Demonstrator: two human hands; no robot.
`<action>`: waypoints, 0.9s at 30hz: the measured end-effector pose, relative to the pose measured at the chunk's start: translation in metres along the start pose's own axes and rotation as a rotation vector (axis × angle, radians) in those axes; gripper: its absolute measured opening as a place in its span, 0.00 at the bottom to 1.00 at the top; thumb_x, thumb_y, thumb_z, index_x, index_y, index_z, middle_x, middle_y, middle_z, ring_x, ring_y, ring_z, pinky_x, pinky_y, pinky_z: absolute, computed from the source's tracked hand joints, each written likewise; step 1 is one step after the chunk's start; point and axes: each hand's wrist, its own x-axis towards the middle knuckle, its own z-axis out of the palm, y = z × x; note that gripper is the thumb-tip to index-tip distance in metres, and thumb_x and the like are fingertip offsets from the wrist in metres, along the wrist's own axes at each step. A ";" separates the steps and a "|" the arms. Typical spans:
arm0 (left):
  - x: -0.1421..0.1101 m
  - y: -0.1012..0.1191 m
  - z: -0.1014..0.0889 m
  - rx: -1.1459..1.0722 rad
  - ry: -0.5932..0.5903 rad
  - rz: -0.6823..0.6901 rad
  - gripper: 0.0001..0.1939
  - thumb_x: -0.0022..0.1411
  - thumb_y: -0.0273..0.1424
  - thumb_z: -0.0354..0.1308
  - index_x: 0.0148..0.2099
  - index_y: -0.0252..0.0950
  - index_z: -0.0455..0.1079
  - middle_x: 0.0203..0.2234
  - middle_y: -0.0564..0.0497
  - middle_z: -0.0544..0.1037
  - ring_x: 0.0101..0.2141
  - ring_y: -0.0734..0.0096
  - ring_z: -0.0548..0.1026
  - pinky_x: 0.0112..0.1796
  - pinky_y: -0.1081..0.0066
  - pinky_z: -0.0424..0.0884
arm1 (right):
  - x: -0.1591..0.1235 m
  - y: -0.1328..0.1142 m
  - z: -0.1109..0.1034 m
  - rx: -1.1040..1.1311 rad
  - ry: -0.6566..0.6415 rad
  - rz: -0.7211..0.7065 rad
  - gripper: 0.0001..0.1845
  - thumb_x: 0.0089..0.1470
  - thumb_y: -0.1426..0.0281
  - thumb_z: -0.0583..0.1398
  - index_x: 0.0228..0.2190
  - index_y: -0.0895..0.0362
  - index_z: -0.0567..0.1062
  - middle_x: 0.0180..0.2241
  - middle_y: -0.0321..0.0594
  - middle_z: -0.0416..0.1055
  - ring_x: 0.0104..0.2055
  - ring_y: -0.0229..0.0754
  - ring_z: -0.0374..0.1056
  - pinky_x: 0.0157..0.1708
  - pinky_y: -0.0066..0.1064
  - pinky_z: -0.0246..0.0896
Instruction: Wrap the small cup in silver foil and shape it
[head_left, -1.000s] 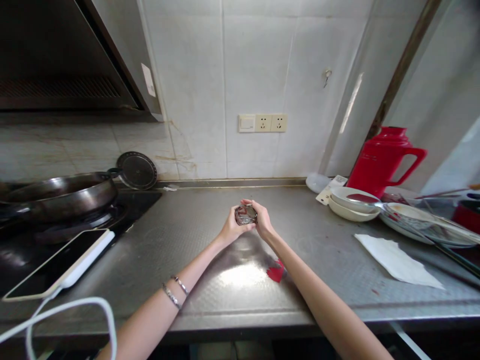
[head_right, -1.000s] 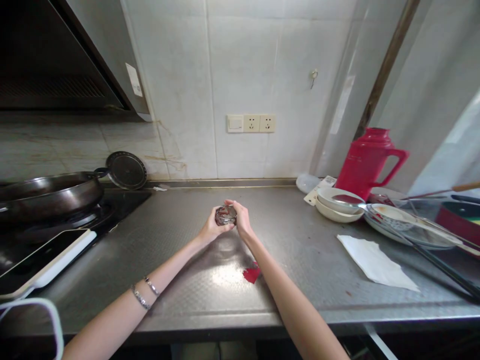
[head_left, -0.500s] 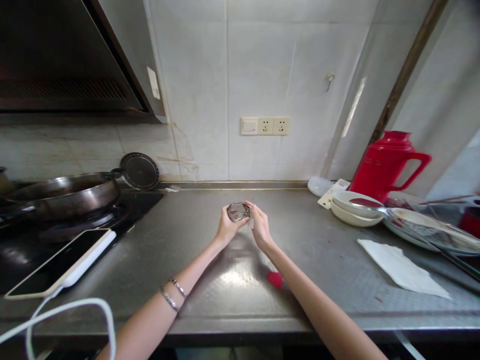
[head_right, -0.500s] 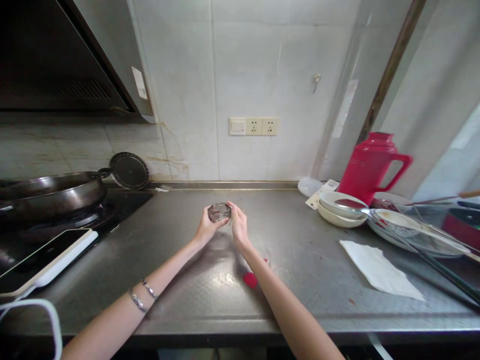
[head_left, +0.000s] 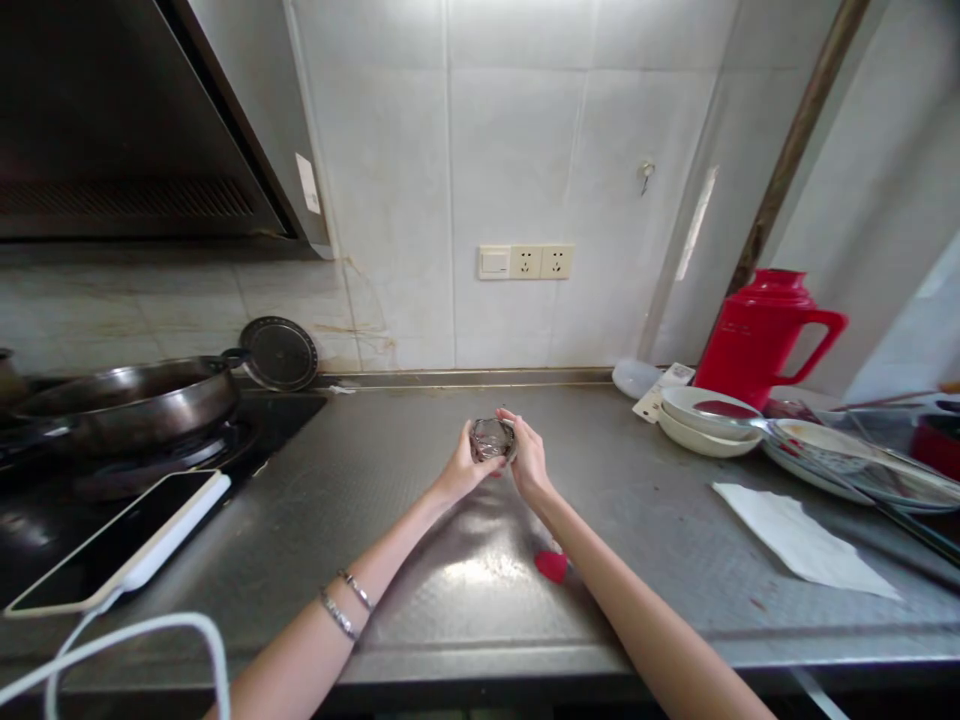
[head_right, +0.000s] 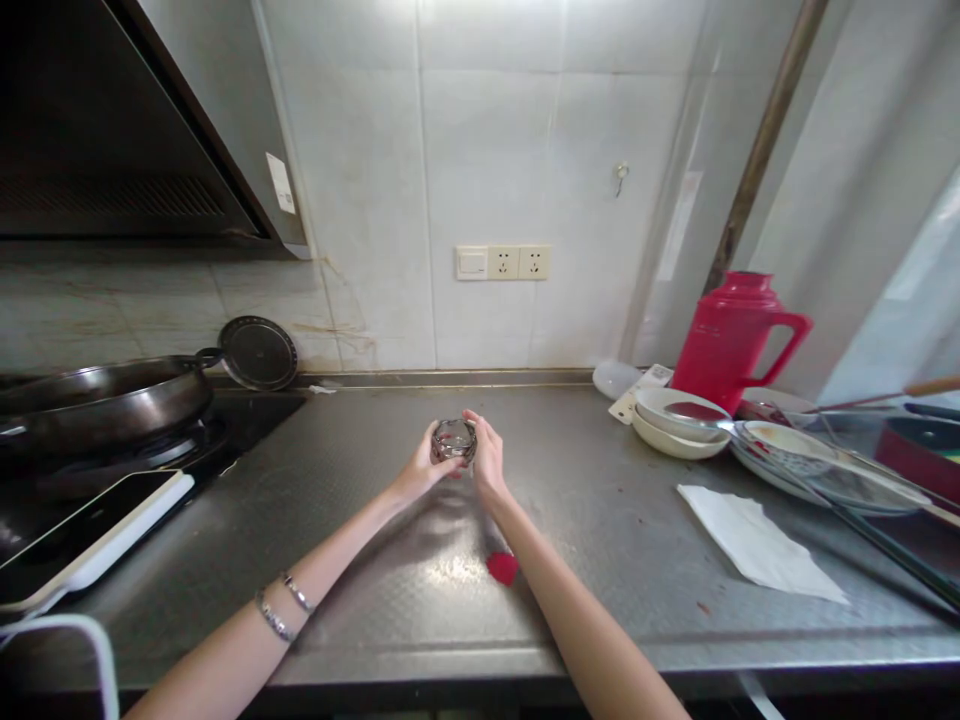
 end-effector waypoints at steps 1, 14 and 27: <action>0.000 0.001 0.000 0.002 -0.023 -0.015 0.45 0.41 0.30 0.72 0.59 0.41 0.54 0.52 0.40 0.70 0.45 0.56 0.75 0.39 0.59 0.77 | 0.001 0.001 -0.001 0.001 0.003 0.003 0.23 0.48 0.53 0.58 0.37 0.56 0.79 0.45 0.43 0.76 0.44 0.46 0.71 0.44 0.35 0.64; 0.003 0.018 -0.009 0.154 -0.029 0.035 0.33 0.40 0.32 0.72 0.48 0.33 0.63 0.40 0.44 0.75 0.35 0.63 0.76 0.24 0.72 0.72 | 0.010 -0.009 0.007 0.025 -0.097 0.065 0.25 0.43 0.50 0.61 0.32 0.58 0.81 0.37 0.45 0.79 0.34 0.48 0.73 0.35 0.36 0.67; 0.007 -0.005 -0.002 0.088 0.248 0.087 0.39 0.33 0.33 0.75 0.46 0.36 0.59 0.43 0.45 0.72 0.41 0.63 0.74 0.37 0.64 0.75 | -0.001 0.008 0.009 -0.001 -0.005 -0.004 0.22 0.49 0.54 0.58 0.37 0.56 0.79 0.45 0.44 0.76 0.48 0.46 0.70 0.49 0.36 0.61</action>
